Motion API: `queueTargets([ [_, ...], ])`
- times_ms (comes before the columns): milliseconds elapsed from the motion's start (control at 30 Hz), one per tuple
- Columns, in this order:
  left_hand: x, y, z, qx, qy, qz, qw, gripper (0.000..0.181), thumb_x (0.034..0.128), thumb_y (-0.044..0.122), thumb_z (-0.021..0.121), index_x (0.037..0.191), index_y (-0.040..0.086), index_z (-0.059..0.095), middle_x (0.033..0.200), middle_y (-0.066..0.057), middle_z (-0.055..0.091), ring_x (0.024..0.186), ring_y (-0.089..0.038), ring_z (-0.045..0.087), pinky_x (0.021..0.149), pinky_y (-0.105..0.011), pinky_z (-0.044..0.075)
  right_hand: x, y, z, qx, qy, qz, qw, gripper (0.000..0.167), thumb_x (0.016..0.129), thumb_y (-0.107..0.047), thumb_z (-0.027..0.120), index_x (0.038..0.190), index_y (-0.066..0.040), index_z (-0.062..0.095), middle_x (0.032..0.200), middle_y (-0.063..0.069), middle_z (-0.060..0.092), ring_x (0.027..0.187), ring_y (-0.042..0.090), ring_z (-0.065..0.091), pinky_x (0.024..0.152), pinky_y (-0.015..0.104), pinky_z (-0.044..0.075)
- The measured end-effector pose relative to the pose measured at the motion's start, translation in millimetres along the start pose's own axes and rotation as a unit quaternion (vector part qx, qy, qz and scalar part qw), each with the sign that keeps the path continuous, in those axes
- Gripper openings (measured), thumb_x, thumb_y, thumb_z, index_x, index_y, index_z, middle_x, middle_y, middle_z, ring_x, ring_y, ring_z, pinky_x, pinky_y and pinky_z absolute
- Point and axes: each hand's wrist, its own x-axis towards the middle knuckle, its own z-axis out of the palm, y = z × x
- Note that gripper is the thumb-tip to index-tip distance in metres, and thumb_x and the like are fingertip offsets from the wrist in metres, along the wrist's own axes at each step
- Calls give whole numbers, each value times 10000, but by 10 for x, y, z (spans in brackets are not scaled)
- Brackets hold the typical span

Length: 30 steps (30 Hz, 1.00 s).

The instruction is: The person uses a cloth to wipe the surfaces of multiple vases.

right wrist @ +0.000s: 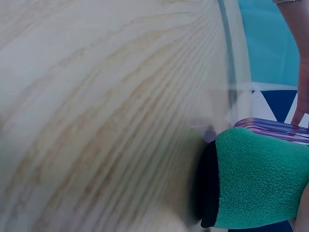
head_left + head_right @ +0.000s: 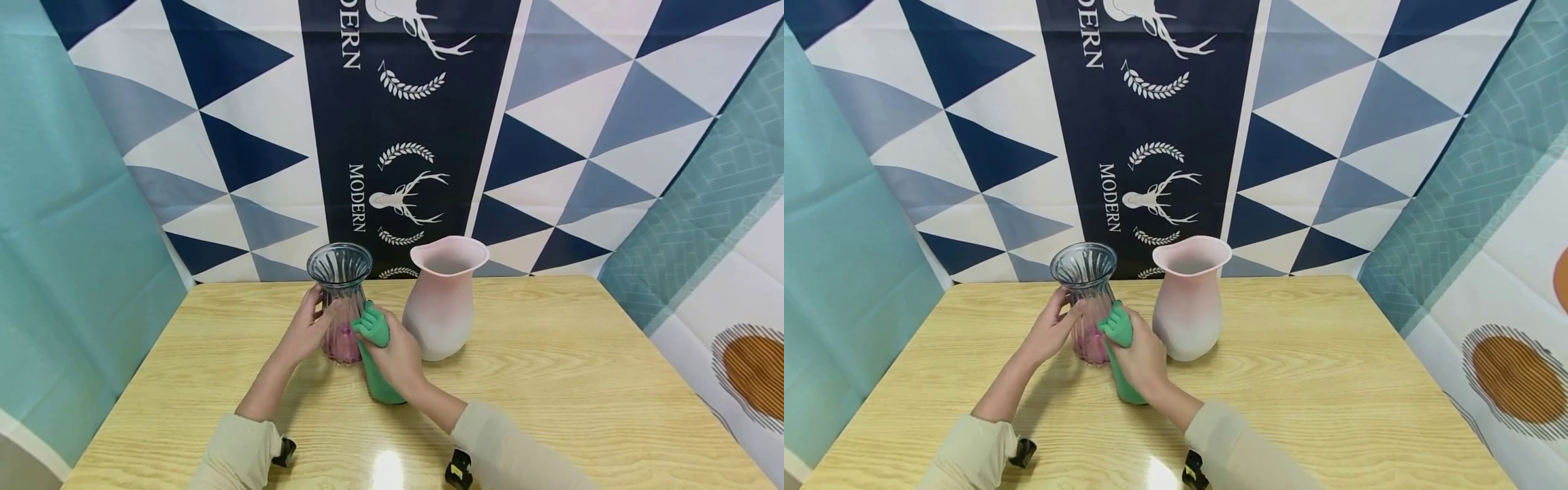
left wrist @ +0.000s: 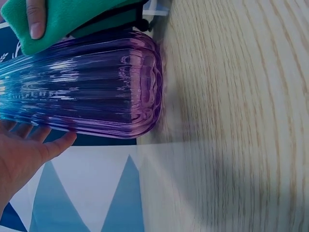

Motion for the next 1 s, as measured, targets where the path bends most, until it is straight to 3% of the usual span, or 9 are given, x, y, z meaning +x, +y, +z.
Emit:
queueTargets([
  [233,-16,39,34,-348,196,-49,9992,661,933,278,568,1465,96,221,1474,-177,318,1345,-365,346,1057,-558,352,-36,-11,-23,86,-86,157,9998,526,810,-299,730,1283,-162,544,1179,67,660,1044,253,636,868,420,518],
  [467,-14,69,54,102,529,-257,9982,703,863,326,669,1423,82,320,1405,-173,354,1270,-345,414,999,-500,437,27,-54,-72,489,60,12,9988,545,801,-279,741,1286,-139,537,1202,81,645,1103,250,610,939,409,492],
  [800,25,31,42,-10,381,-212,9990,692,864,310,672,1431,106,331,1404,-175,359,1277,-368,419,1021,-516,415,232,-187,-192,1180,762,-483,9889,512,786,-176,758,1253,-105,560,1204,63,648,1134,207,598,990,358,465],
  [1000,34,30,41,6,276,-242,9993,679,877,331,652,1442,139,328,1413,-166,359,1301,-376,400,1022,-524,410,265,-237,-236,1030,645,-466,9915,528,779,-222,764,1263,-156,561,1231,38,636,1143,204,594,989,367,466],
])
